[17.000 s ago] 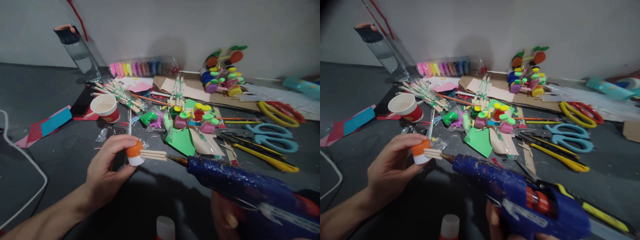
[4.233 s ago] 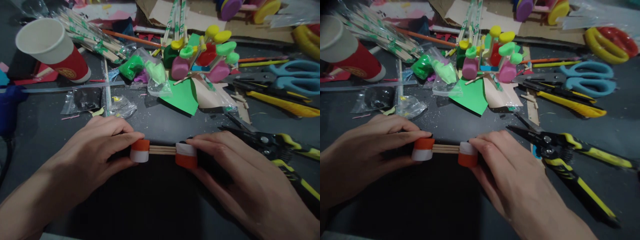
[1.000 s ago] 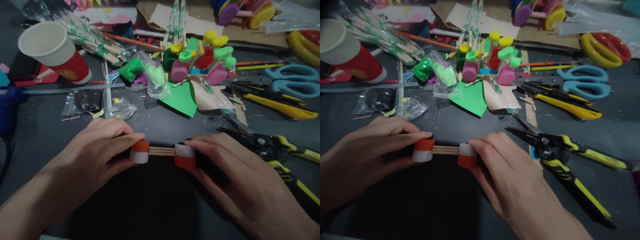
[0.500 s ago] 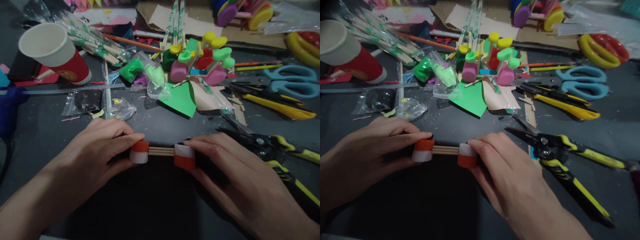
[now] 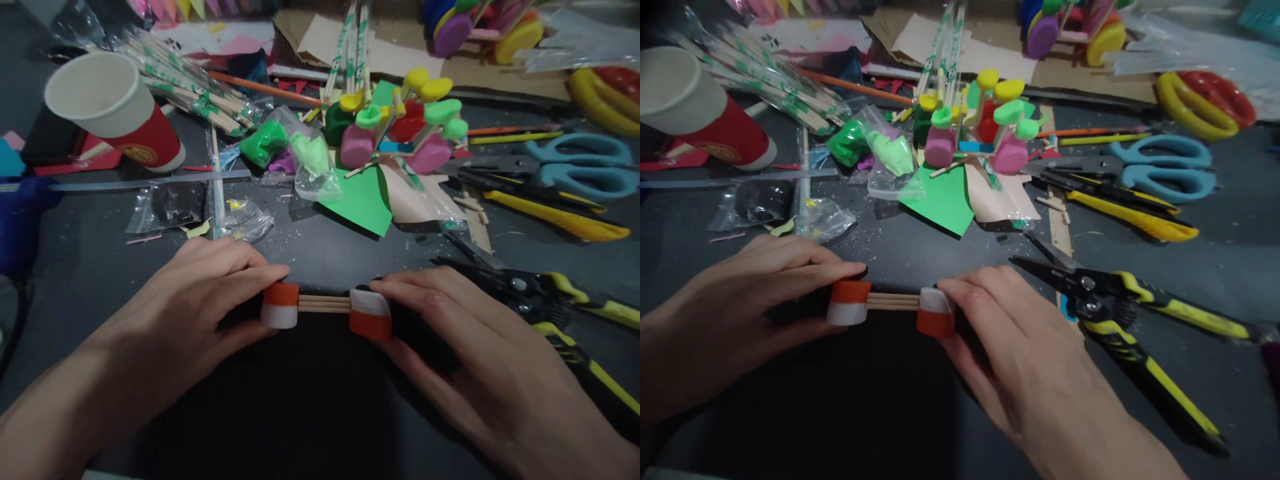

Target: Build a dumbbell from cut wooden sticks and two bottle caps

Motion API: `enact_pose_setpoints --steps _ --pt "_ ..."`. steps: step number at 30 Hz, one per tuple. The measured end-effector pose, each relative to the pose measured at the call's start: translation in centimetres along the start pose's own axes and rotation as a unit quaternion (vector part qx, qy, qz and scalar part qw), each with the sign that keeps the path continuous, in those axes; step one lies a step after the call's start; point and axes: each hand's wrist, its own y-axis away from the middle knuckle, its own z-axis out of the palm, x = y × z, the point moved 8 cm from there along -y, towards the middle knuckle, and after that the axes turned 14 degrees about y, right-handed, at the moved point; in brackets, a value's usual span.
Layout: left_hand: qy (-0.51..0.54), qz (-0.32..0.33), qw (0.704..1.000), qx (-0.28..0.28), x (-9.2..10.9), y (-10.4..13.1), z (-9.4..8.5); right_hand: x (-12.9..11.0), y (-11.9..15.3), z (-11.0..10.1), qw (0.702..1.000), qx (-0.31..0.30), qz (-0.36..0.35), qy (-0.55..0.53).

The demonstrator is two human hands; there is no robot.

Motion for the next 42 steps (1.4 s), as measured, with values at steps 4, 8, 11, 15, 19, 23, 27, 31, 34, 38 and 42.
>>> enact_pose_setpoints --steps 4,8,11,15,19,23,27,31,34,38,42 --pt "-0.02 0.007 1.0 -0.005 0.1 0.2 -0.1 0.2 0.3 -0.1 1.0 0.001 0.0 0.0" --pt "-0.028 0.003 0.999 -0.016 0.1 0.4 0.2 0.3 0.4 -0.3 1.0 0.009 0.006 0.002" --pt "-0.019 0.002 1.0 -0.022 0.2 0.4 0.4 0.3 0.4 -0.5 1.0 0.016 0.004 -0.001" --pt "0.002 0.0 1.0 -0.021 0.7 0.2 0.3 0.2 0.3 -0.4 1.0 0.02 -0.003 -0.004" --pt "0.008 -0.018 1.0 -0.024 1.0 -0.2 0.6 -0.1 0.0 -0.4 0.999 0.032 -0.018 -0.001" --pt "-0.004 -0.024 1.0 -0.001 1.1 -0.4 0.6 0.0 -0.1 -0.3 0.999 0.035 -0.006 0.014" --pt "-0.013 -0.008 0.999 0.043 1.3 -0.3 -0.2 0.1 -0.4 -0.5 0.999 0.042 0.001 0.015" --pt "-0.007 -0.016 0.999 0.043 1.1 -0.3 -0.4 0.0 -0.6 -0.5 0.999 0.045 -0.007 0.011" --pt "0.014 -0.004 0.998 0.056 0.8 -0.3 -0.3 0.0 -0.6 -0.5 0.998 0.057 -0.018 0.012" --pt "0.031 0.019 0.996 0.08 0.5 -0.1 -0.2 -0.1 -0.6 -0.4 0.997 0.072 -0.024 0.006" --pt "0.042 0.02 0.996 0.082 0.6 -0.1 -0.2 -0.2 -0.7 -0.4 0.997 0.07 -0.019 0.001"
